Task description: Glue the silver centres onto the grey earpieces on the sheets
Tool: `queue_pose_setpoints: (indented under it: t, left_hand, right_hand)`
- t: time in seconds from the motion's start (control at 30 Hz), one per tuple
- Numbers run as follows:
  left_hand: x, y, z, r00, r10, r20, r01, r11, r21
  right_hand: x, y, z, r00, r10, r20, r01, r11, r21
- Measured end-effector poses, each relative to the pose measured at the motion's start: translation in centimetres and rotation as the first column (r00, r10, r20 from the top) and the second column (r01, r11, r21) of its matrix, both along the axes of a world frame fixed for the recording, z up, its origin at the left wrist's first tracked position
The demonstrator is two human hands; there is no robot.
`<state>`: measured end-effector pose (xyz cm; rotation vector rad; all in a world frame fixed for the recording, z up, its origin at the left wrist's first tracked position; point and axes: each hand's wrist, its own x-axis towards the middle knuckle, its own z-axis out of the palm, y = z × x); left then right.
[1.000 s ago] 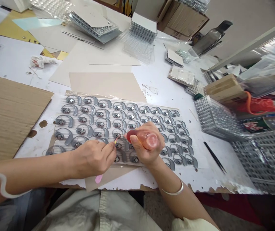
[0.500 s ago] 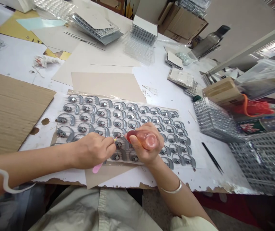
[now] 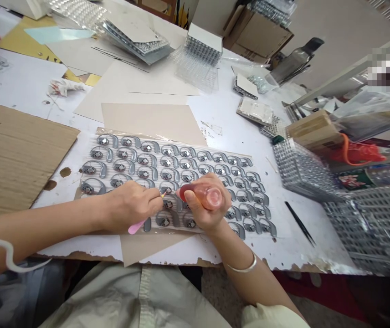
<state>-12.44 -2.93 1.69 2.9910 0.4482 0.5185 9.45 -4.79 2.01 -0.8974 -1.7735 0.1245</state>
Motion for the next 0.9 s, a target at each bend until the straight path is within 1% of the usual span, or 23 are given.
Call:
queue_pose_setpoints:
  t: [0.17, 0.4, 0.53, 0.7, 0.9]
  left_hand:
    - [-0.2, 0.5, 0.5, 1.000, -0.007, 0.003, 0.007, 1.000, -0.019]
    - [-0.2, 1.1, 0.0, 0.997, -0.008, 0.079, 0.011, 0.999, -0.035]
    - [-0.2, 1.2, -0.1, 0.993, 0.000, 0.119, 0.007, 0.998, -0.059]
    - [-0.2, 1.3, -0.1, 0.993, -0.004, 0.116, 0.014, 0.996, -0.088]
    - [-0.1, 1.2, 0.0, 0.994, 0.000, 0.107, 0.011, 0.994, -0.105]
  right_hand:
    - [0.0, 0.0, 0.0, 1.000, -0.001, 0.018, 0.001, 1.000, 0.002]
    - [0.0, -0.1, -0.2, 1.000, 0.026, -0.004, -0.026, 1.000, -0.011]
    - [0.0, -0.2, -0.1, 0.999, 0.037, -0.007, -0.037, 0.999, -0.025]
    - [-0.2, -0.3, -0.1, 0.999, 0.038, 0.001, -0.038, 0.998, -0.051]
    - [-0.3, -0.3, 0.0, 0.999, 0.035, -0.001, -0.035, 0.999, -0.029]
